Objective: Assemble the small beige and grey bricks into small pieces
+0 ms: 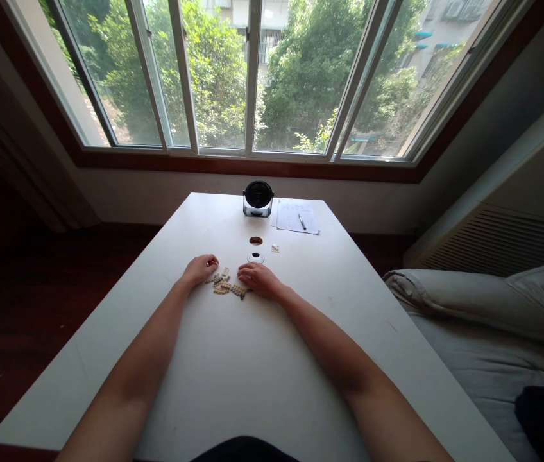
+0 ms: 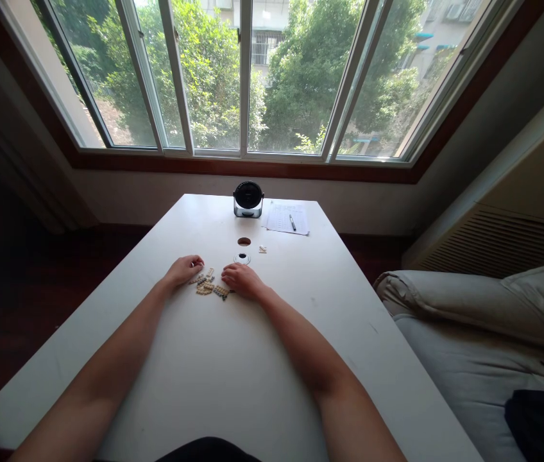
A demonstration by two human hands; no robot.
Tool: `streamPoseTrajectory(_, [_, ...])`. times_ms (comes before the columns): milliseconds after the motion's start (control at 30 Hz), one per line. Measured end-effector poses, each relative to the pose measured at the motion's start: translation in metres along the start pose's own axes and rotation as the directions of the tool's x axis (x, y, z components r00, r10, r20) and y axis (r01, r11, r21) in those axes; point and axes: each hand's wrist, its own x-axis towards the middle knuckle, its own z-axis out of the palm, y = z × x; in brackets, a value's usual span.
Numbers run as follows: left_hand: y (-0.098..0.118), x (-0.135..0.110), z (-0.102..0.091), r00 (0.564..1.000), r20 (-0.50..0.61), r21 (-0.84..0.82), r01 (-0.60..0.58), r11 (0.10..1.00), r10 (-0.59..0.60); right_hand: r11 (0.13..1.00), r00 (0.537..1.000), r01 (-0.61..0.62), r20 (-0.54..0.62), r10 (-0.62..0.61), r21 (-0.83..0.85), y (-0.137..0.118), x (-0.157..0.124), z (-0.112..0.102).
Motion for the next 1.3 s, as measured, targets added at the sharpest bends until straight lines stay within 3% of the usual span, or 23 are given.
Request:
streamPoseTrajectory(167, [0.014,0.001,0.008,0.996,-0.079,-0.167,0.015,0.986,-0.028,0.999,0.997,-0.041,-0.059,0.042,0.008,0.004,-0.003,-0.002])
streamPoseTrajectory(300, [0.043,0.002,0.017,0.997,-0.071,-0.312,-0.061,0.948,0.041,0.995,0.981,-0.100,-0.165,0.097,-0.009,0.008,-0.004,-0.001])
streamPoseTrajectory(500, [0.078,-0.004,0.033,0.986,-0.155,-0.450,-0.119,0.885,0.053,0.990,0.936,-0.138,-0.326,0.129,-0.005,0.008,-0.004,-0.004])
streamPoseTrajectory(667, [0.083,-0.008,0.040,0.984,-0.176,-0.581,-0.123,0.805,0.024,0.992,0.921,-0.126,-0.368,0.125,0.021,0.005,-0.005,-0.005])
streamPoseTrajectory(900, [0.089,-0.008,0.041,0.996,-0.087,-0.726,-0.072,0.684,0.012,0.993,0.924,-0.115,-0.371,0.093,-0.038,0.002,-0.005,-0.008])
streamPoseTrajectory(1067, [0.092,-0.012,0.041,0.999,-0.010,-0.718,-0.039,0.695,0.045,0.990,0.939,-0.101,-0.339,0.063,-0.094,0.001,-0.005,-0.009])
streamPoseTrajectory(1300, [0.092,-0.012,0.041,0.999,-0.027,-0.665,-0.031,0.746,0.018,0.989,0.954,-0.075,-0.297,0.034,-0.126,-0.001,-0.006,-0.012])
